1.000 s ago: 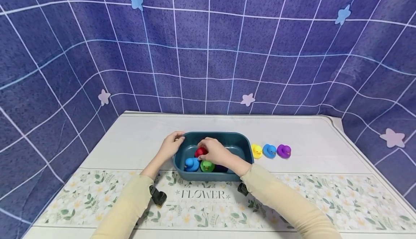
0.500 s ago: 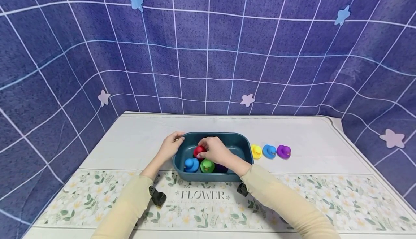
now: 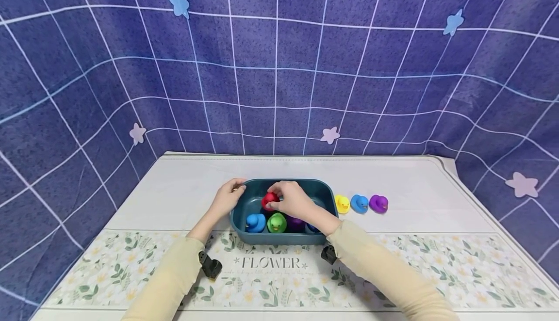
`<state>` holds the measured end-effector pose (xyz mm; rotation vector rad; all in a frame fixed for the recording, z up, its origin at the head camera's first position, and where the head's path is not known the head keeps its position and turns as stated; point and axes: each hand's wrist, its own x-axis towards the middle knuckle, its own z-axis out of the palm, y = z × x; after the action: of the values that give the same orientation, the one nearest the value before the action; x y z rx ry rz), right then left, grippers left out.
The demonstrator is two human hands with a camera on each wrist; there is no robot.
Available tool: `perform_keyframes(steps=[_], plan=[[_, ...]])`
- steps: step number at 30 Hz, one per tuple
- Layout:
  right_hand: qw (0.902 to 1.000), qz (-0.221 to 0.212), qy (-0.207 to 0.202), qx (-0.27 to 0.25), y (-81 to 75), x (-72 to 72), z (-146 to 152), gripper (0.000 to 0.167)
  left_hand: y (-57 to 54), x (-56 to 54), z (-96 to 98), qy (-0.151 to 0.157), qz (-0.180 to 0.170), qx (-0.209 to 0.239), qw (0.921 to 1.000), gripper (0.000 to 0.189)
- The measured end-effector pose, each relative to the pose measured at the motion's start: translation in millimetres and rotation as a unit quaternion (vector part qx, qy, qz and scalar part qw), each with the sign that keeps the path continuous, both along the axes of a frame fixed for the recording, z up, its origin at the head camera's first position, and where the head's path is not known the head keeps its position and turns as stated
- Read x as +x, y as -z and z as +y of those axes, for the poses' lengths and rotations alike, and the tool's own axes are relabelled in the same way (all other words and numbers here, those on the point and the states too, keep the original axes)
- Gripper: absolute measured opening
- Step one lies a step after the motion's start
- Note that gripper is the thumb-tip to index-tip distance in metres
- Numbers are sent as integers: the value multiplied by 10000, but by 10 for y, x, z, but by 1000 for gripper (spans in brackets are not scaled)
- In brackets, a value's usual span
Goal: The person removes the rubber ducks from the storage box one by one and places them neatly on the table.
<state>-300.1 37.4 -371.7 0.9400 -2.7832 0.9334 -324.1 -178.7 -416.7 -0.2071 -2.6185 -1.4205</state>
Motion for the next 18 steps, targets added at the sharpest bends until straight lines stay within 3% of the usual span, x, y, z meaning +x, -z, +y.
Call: perform_keyframes(steps=[18], plan=[[9977,207,-335,-555,-121,182,219,34,11,-4,-4,-61,-5,-84,9999,31]])
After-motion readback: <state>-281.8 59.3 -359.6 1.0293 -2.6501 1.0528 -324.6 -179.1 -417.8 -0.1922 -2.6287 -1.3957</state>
